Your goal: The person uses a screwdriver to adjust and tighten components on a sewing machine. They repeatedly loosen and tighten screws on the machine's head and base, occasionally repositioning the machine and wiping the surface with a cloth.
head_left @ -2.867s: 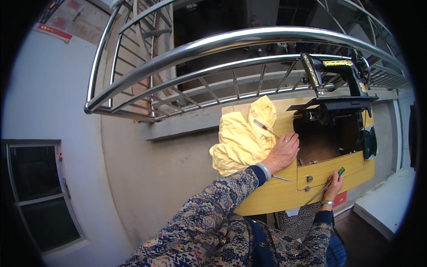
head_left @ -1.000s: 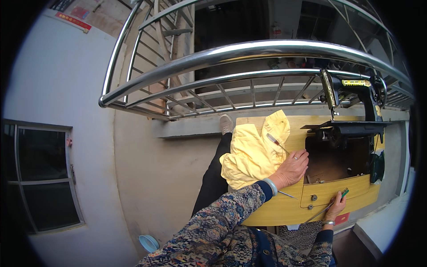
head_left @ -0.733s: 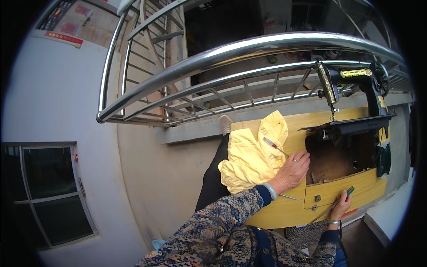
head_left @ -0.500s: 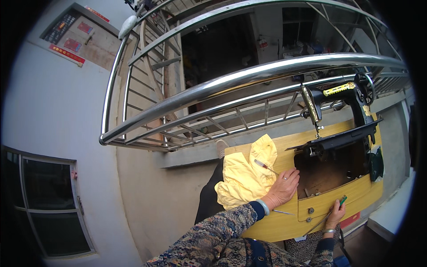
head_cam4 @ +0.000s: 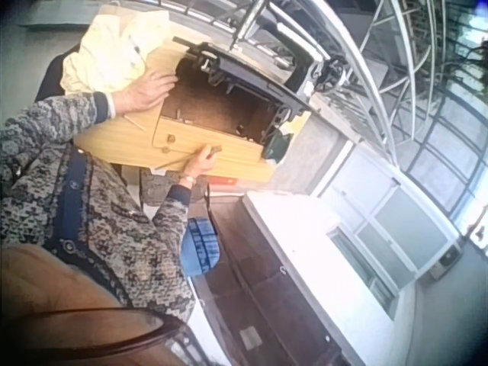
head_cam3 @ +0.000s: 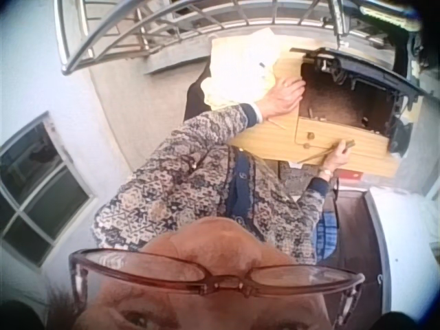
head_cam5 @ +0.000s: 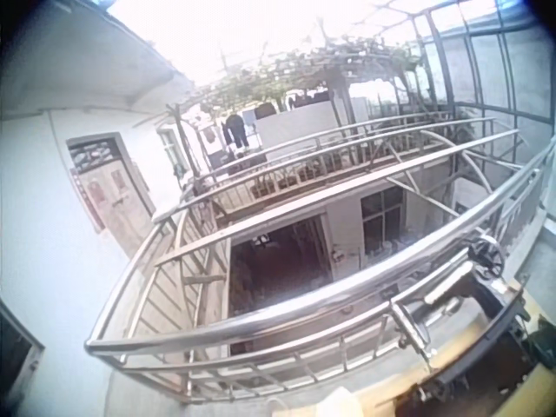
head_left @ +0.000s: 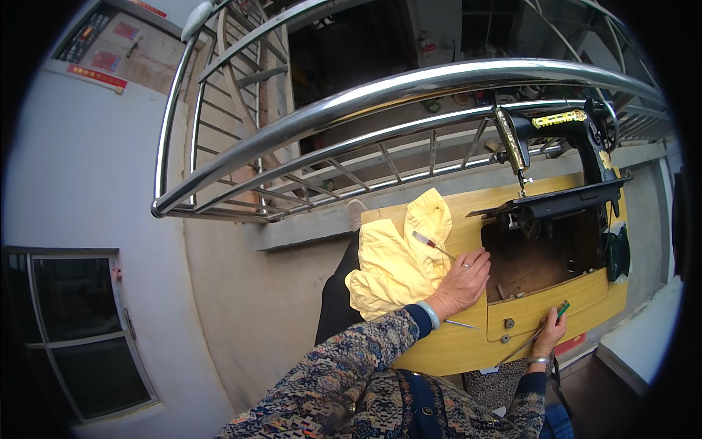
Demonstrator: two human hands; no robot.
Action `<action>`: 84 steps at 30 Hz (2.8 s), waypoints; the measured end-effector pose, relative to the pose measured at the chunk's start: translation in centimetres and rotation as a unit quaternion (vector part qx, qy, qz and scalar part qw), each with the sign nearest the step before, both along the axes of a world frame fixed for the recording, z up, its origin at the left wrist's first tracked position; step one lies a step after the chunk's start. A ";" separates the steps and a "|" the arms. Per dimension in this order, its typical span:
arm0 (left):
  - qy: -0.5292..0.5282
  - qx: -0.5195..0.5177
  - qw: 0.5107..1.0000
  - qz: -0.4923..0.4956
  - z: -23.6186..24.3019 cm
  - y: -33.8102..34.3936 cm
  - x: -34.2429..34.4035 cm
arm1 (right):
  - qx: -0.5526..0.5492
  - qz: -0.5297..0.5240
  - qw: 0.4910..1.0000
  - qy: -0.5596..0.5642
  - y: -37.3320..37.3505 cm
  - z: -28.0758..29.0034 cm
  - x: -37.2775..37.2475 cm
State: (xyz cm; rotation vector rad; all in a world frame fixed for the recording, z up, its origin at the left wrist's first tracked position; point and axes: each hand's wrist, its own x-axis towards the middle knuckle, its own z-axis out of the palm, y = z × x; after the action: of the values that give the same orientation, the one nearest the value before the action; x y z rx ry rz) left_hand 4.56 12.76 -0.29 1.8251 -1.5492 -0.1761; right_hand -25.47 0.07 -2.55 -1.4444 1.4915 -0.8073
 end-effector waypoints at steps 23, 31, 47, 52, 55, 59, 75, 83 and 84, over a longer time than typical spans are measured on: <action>0.077 -0.052 0.996 0.015 -0.2 0.2 0.6 | 0.121 0.126 0.984 0.028 1.7 14.8 9.4; 0.305 -0.156 0.939 0.028 -0.1 2.4 0.5 | -0.249 0.467 0.835 0.151 5.2 24.7 21.1; 0.688 -0.212 0.694 -0.005 2.6 -0.8 3.1 | -0.331 0.658 0.609 0.294 0.4 23.3 33.2; 0.662 -0.293 0.688 -0.048 3.0 0.2 3.8 | -0.317 0.727 0.535 0.291 1.9 21.7 35.5; 0.671 -0.320 0.668 -0.024 3.2 0.4 3.4 | -0.281 0.789 0.489 0.245 1.5 21.2 37.5; 0.572 -0.356 0.739 -0.007 2.9 -0.4 4.1 | -0.235 0.832 0.447 0.232 0.1 22.2 39.3; 0.710 -0.304 0.630 0.081 3.0 0.2 6.0 | -0.338 0.768 0.462 0.288 -1.4 22.5 37.4; 0.688 -0.367 0.624 0.054 3.5 0.7 6.7 | -0.333 0.774 0.458 0.283 -0.5 20.8 37.5; 0.682 -0.373 0.627 0.057 3.5 0.8 6.9 | -0.335 0.773 0.456 0.287 -0.4 20.8 37.6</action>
State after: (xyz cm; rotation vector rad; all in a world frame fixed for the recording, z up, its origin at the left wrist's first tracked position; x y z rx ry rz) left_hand 11.44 13.53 3.22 0.6132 -0.2383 -0.5797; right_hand 12.08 -0.33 18.26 -2.8953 -0.4720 0.4715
